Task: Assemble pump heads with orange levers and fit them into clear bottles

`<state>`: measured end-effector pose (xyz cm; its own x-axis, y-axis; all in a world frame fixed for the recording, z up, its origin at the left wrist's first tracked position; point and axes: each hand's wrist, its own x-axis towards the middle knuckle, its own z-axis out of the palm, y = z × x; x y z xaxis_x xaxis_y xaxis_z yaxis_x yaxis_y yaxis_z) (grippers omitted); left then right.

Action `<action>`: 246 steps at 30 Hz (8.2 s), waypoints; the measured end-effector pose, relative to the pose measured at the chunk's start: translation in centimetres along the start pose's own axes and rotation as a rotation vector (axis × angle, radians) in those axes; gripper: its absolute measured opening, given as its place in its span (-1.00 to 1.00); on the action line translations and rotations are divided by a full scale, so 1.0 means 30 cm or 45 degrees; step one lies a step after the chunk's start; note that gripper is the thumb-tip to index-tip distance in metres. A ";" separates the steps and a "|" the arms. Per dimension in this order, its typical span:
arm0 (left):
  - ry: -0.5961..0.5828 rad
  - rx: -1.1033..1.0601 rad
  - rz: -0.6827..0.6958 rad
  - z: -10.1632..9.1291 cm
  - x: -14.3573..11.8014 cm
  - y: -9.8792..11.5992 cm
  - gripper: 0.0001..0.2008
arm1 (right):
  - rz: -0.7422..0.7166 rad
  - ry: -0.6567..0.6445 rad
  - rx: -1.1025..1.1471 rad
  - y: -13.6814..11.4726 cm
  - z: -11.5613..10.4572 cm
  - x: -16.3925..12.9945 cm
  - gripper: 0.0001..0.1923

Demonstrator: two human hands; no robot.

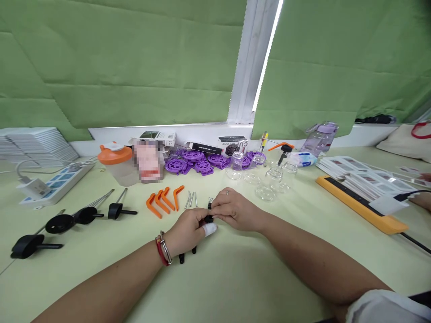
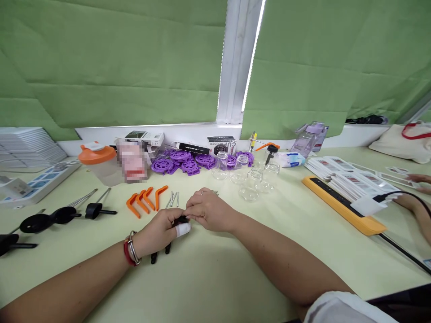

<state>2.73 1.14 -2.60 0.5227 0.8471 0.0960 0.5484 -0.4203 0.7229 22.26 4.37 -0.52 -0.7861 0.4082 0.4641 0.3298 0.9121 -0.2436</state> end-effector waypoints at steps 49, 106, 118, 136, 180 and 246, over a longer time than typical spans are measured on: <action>-0.057 0.150 0.112 -0.018 0.007 0.007 -0.83 | 0.880 0.106 0.168 0.180 0.005 -0.057 -0.97; -0.037 -0.179 -0.069 -0.005 -0.004 0.007 -0.83 | 0.402 -0.011 0.336 0.028 -0.003 -0.009 -0.88; -0.179 0.142 0.006 -0.016 0.003 -0.010 -0.86 | 0.908 -0.245 0.144 0.101 0.043 -0.032 -0.89; -0.140 0.634 0.254 -0.022 0.007 -0.014 -0.46 | 1.141 -0.229 1.010 0.134 0.037 -0.042 -0.85; 0.253 0.204 -0.089 -0.017 0.021 -0.024 -0.80 | 0.880 0.033 -0.106 0.204 0.081 -0.025 -0.79; 0.242 0.238 0.009 -0.015 0.028 -0.027 -0.85 | 0.589 0.496 0.983 0.007 0.117 0.022 -0.75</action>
<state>2.44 2.35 -2.80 0.4046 0.8825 0.2399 0.6656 -0.4641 0.5845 19.98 4.69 -3.26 -0.3923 0.8298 0.3969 0.0208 0.4394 -0.8980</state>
